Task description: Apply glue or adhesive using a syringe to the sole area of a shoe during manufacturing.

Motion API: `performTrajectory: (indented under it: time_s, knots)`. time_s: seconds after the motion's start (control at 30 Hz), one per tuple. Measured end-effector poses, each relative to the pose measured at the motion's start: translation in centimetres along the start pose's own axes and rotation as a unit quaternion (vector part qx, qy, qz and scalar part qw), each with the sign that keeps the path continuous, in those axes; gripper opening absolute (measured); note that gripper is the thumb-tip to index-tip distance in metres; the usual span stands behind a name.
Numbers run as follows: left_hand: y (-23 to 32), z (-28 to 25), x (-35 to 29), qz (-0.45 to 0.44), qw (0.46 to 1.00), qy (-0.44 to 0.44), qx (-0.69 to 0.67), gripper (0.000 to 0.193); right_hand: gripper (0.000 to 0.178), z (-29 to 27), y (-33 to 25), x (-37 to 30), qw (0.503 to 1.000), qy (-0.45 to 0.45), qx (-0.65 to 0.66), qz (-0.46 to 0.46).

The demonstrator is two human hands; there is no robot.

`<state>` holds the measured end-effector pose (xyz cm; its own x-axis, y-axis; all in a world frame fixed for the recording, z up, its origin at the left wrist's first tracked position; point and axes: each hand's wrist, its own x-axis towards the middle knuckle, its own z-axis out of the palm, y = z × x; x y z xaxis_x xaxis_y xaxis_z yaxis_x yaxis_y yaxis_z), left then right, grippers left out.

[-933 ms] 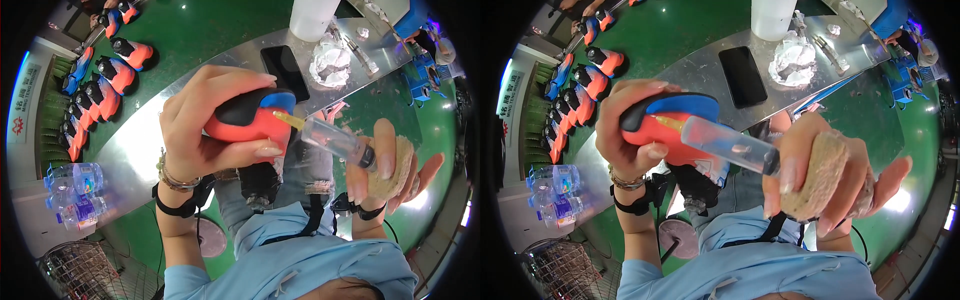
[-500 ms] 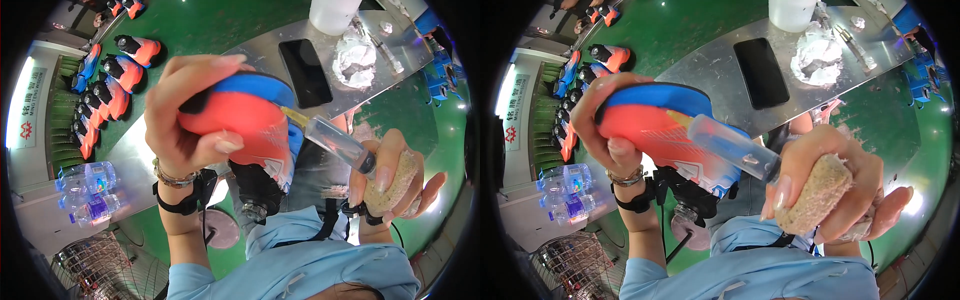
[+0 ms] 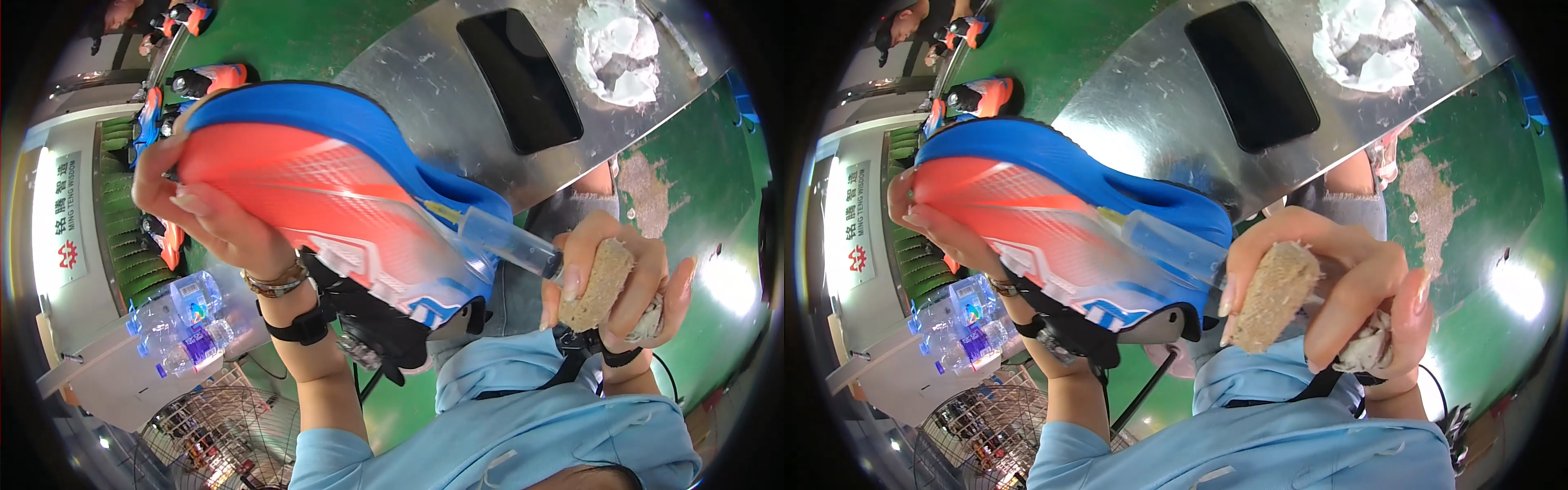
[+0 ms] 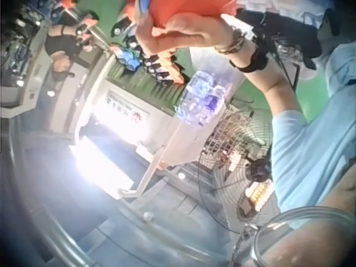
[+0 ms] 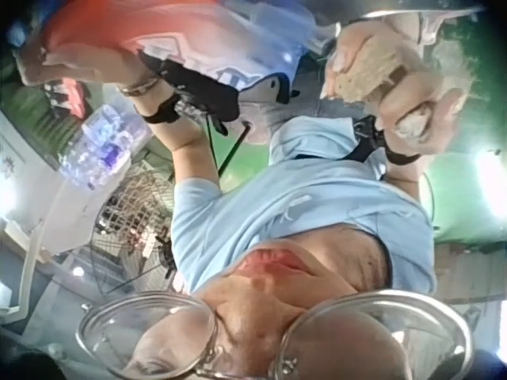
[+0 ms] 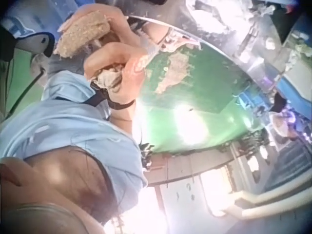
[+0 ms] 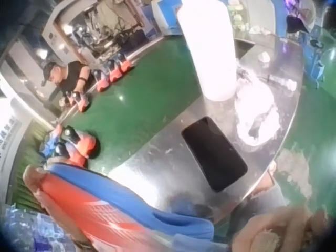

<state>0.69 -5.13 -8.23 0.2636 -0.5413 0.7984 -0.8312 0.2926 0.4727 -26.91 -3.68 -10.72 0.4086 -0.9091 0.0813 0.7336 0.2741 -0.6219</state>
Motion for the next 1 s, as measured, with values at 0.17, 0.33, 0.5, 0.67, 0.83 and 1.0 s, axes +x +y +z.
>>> performTrajectory:
  time_s: [0.17, 0.33, 0.5, 0.67, 0.83, 1.0]
  knots:
    - [-0.8, 0.5, 0.1, -0.041, 0.999, 0.026, 0.023, 0.046, 0.079, 0.8, 0.1, -0.2, 0.998, 0.053, -0.036, 0.002]
    - [-2.7, -0.2, -0.3, -0.072, 0.997, -0.004, 0.028, 0.04, 0.081, 0.2, -1.1, -0.7, 0.989, 0.001, -0.15, 0.009]
    - [-4.0, -0.6, -1.1, -0.113, 0.992, -0.033, 0.034, 0.036, 0.081, -0.3, -2.2, -1.7, 0.982, -0.001, -0.187, 0.022]
    - [-4.8, -0.8, -2.9, -0.159, 0.984, -0.067, 0.051, 0.033, 0.077, -2.1, -3.0, -2.2, 0.977, -0.037, -0.192, 0.087]
    - [-7.6, -1.2, -2.3, -0.192, 0.975, -0.091, 0.066, 0.032, 0.076, -2.3, -2.2, -2.2, 0.967, -0.028, -0.251, 0.043]
    - [-7.7, -1.3, -3.8, -0.214, 0.968, -0.107, 0.077, 0.032, 0.074, -2.7, -1.6, -1.6, 0.962, -0.039, -0.267, 0.045]
